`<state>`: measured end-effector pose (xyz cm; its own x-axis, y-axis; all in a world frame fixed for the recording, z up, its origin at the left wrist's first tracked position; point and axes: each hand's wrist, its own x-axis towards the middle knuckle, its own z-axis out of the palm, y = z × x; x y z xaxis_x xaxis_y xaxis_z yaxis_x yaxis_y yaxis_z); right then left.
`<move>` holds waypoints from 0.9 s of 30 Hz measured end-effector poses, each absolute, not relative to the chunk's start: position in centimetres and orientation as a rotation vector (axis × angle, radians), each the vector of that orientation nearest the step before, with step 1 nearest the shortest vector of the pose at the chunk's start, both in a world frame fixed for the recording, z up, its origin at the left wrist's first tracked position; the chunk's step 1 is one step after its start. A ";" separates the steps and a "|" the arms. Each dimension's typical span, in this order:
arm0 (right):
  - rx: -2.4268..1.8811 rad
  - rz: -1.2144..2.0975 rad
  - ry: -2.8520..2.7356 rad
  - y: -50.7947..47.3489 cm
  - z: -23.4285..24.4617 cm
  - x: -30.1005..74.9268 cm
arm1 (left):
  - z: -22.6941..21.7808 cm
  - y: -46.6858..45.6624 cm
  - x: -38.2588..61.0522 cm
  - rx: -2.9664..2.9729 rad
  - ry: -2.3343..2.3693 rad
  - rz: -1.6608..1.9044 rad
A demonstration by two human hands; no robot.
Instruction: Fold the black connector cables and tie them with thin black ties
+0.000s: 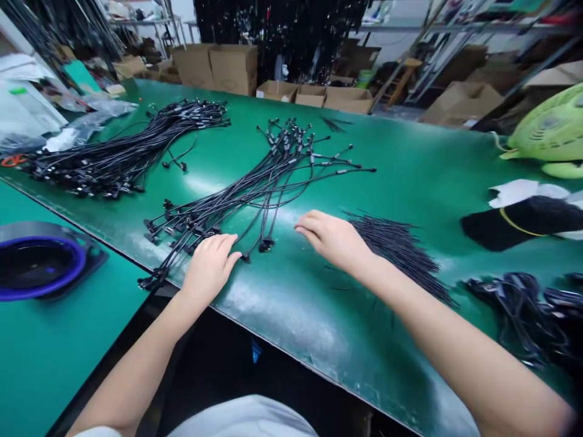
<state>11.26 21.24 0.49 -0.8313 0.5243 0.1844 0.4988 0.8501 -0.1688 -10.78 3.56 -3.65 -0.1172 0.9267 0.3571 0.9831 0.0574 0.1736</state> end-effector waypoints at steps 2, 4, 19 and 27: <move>-0.733 0.178 -2.818 21.9 0.6 7.8 | -4.1 2.1 -11.1 -1.944 -2.166 -0.640; -0.675 0.204 -2.822 22.4 0.3 5.1 | -4.9 0.9 -11.4 -1.960 -2.131 -0.701; -0.399 0.342 -2.791 22.0 -2.2 -4.3 | -4.5 -4.3 -14.3 -1.680 -2.011 -1.023; -0.225 0.064 -2.846 19.1 -1.9 -7.6 | -4.2 -7.0 -17.8 -1.517 -2.403 -0.669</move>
